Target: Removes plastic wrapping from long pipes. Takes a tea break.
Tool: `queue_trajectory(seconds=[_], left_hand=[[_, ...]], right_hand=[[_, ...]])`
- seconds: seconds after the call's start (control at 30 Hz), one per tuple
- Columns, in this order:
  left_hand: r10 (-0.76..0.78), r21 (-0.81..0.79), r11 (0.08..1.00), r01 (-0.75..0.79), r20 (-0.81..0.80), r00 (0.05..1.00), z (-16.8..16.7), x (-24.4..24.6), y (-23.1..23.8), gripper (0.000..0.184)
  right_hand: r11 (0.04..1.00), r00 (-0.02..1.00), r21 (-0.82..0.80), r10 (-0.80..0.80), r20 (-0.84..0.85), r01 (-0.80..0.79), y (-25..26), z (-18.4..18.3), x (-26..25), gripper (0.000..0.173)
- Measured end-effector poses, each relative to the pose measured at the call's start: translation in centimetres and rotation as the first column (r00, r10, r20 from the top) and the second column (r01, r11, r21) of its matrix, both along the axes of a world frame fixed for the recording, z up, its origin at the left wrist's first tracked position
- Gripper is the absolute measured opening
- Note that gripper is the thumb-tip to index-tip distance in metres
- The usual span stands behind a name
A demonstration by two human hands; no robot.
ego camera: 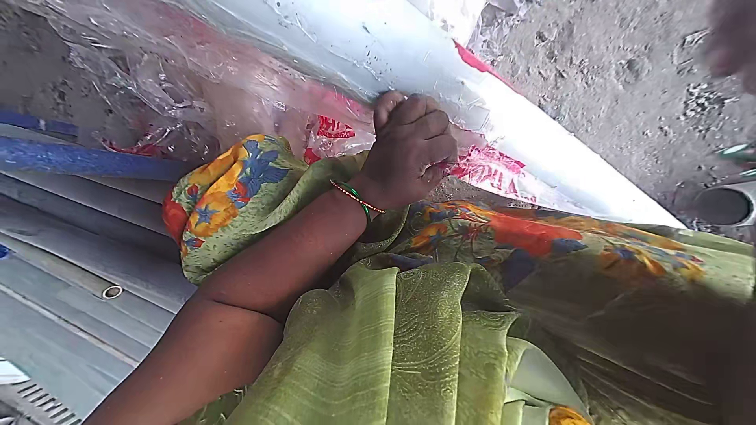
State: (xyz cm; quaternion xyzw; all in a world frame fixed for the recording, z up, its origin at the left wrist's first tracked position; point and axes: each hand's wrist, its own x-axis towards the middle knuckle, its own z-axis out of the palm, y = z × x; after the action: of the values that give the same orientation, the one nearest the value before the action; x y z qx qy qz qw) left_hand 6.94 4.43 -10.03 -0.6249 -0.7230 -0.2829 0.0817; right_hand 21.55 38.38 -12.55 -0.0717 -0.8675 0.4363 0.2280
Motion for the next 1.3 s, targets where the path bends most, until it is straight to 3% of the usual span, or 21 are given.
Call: queue_trajectory(seconds=[0.03, 0.1, 0.2, 0.3, 0.43, 0.63, 0.97, 1.3], left_hand=[[0.001, -0.002, 1.000, -0.001, 0.003, 1.000, 0.1, 0.0, 0.1, 0.015], [0.008, 0.006, 1.000, -0.008, -0.006, 1.000, 0.2, 0.0, 0.2, 0.013], [0.041, 0.016, 0.999, -0.040, -0.027, 0.999, 0.4, 0.6, 0.3, 0.010], [0.064, -0.032, 0.997, -0.066, -0.052, 0.997, 1.0, 1.3, 0.7, 0.012], [0.064, -0.206, 0.975, -0.083, -0.100, 0.993, 1.0, 2.9, 1.1, 0.036], [0.122, -0.203, 0.966, -0.158, -0.179, 0.976, 0.2, 3.5, 2.6, 0.016], [-0.018, -0.258, 0.966, 0.017, 0.000, 1.000, 0.7, 3.1, 3.0, 0.009], [-0.130, -0.359, 0.918, 0.167, 0.125, 0.984, 1.2, 3.3, 1.5, 0.019]], right_hand=[[0.995, 0.996, 0.104, -0.013, 0.084, 0.005, -3.1, 1.9, -0.5, 0.020], [0.983, 0.882, 0.158, -0.160, 0.444, 0.099, -10.9, 7.1, -1.6, 0.051], [0.978, 0.777, 0.190, -0.188, 0.601, 0.090, -14.4, 6.7, -1.9, 0.069], [0.970, 0.757, 0.227, -0.216, 0.617, 0.092, -14.6, 5.4, -2.0, 0.068], [0.980, 0.759, 0.166, -0.194, 0.621, 0.114, -13.7, 4.7, -2.5, 0.065], [0.977, 0.782, 0.144, -0.210, 0.587, 0.155, -13.3, 4.2, -2.5, 0.056], [0.944, 0.783, 0.248, -0.320, 0.534, 0.217, -14.9, 3.4, -1.7, 0.049], [0.947, 0.739, 0.257, -0.313, 0.597, 0.194, -15.1, 4.0, -1.8, 0.054]])
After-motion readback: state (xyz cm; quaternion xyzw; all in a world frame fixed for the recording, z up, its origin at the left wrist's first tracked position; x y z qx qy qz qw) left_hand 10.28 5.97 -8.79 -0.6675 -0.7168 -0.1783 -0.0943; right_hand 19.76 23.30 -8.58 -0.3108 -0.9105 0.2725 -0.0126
